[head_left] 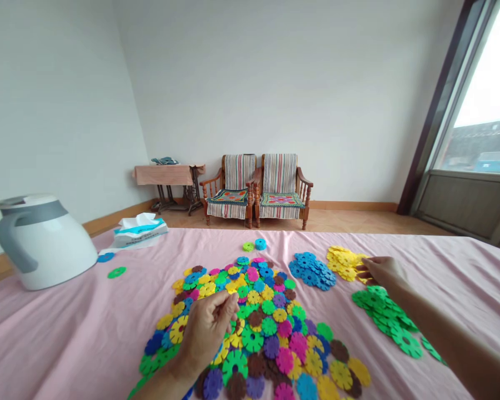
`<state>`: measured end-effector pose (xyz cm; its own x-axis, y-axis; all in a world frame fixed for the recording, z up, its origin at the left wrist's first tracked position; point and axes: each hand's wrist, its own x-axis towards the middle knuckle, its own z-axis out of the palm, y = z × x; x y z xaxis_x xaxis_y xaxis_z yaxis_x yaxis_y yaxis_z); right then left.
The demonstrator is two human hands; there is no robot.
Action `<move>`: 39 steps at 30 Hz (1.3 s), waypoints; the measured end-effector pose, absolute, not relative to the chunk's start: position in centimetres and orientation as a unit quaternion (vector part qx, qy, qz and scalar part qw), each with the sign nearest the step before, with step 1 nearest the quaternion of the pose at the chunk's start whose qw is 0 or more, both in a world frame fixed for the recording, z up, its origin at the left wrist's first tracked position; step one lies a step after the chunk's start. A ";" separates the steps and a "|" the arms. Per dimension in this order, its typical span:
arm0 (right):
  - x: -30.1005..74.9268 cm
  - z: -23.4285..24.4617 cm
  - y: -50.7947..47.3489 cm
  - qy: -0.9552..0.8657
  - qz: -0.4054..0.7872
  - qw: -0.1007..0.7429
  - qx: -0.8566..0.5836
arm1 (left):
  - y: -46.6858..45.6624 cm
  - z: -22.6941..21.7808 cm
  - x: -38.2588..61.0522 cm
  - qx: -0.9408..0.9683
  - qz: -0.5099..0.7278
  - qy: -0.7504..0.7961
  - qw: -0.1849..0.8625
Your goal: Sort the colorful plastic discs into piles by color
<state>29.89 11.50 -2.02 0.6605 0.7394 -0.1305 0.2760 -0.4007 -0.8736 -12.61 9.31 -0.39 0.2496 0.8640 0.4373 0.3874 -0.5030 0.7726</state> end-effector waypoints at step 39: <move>30.2 -3.8 11.5 -0.644 -0.086 0.215 -0.729 | 10.0 -0.5 -13.1 0.745 0.434 0.444 0.244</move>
